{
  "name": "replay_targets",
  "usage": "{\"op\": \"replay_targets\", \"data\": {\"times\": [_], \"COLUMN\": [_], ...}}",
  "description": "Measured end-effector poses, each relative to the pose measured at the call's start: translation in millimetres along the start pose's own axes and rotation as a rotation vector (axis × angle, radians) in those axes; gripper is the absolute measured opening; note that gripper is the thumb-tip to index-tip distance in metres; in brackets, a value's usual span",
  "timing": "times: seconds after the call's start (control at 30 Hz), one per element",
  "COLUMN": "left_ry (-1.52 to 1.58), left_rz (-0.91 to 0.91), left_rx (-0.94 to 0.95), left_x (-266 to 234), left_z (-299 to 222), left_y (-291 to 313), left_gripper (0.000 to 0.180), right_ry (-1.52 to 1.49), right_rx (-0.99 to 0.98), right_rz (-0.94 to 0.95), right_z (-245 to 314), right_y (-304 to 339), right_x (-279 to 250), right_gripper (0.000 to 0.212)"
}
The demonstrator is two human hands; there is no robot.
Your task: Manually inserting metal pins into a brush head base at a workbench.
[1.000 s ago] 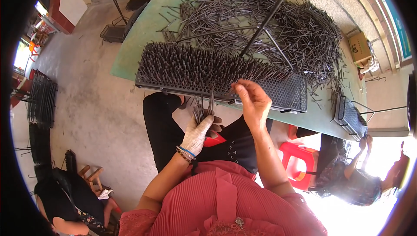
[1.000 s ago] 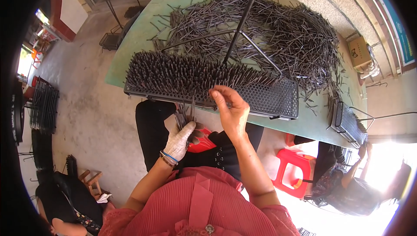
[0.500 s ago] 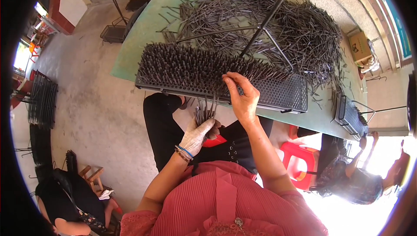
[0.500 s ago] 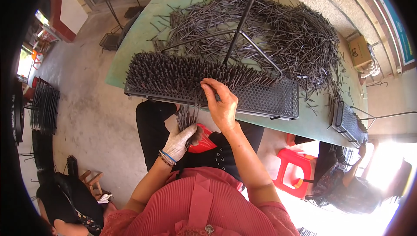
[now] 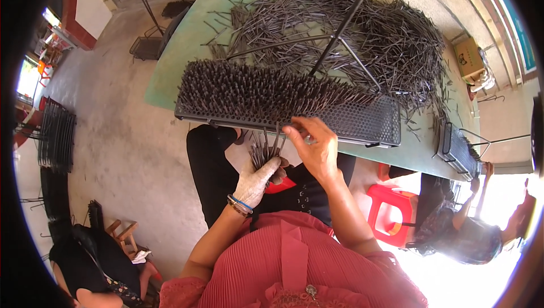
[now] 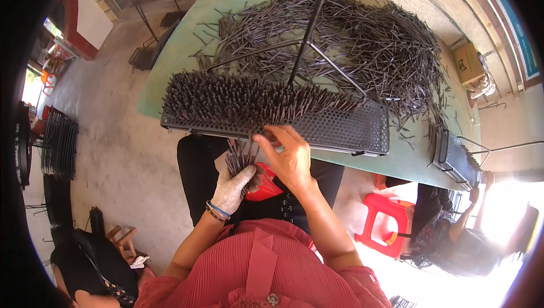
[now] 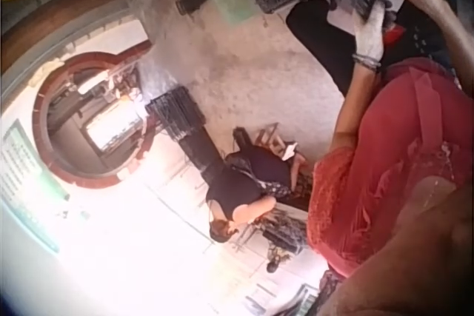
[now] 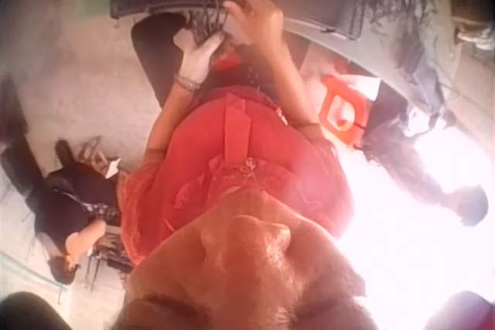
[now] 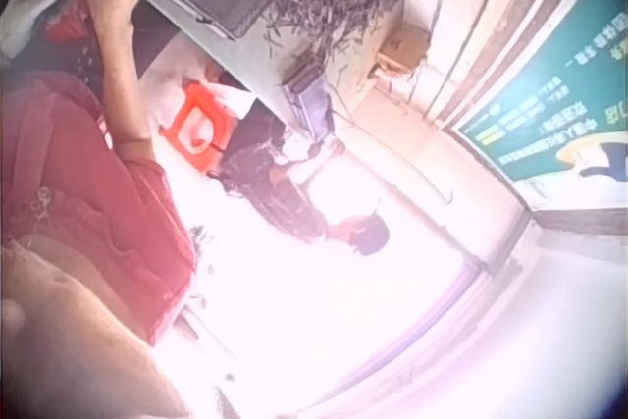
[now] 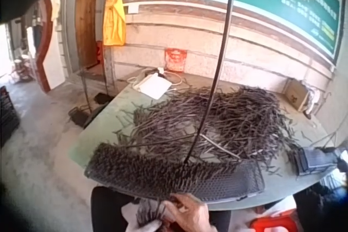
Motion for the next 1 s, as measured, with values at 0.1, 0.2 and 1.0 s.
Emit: {"op": "replay_targets", "data": {"times": [0.1, 0.2, 1.0], "left_ry": [-0.03, -0.096, -0.027], "left_rz": [0.026, 0.119, 0.05], "left_rx": [0.034, -0.008, -0.207], "left_x": [14, 27, 49], "left_z": [-6, 2, 24], "left_y": [0, -3, -27], "left_gripper": [0.022, 0.023, 0.027], "right_ry": [-0.023, -0.188, 0.047], "right_rx": [0.227, 0.281, -0.249], "right_rz": [0.194, 0.204, -0.149], "right_z": [-30, -44, -33], "right_y": [19, 24, -50], "right_x": [4, -3, -48], "right_gripper": [0.027, 0.024, 0.017]}}
Point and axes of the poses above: each hand's wrist, its own y-axis away from the middle knuckle, its own x-axis out of the palm, z = x × y, the point moved 7 cm from there along -y, towards the middle knuckle, and after that the axes turned 11 degrees about x, right-handed, at the moved point
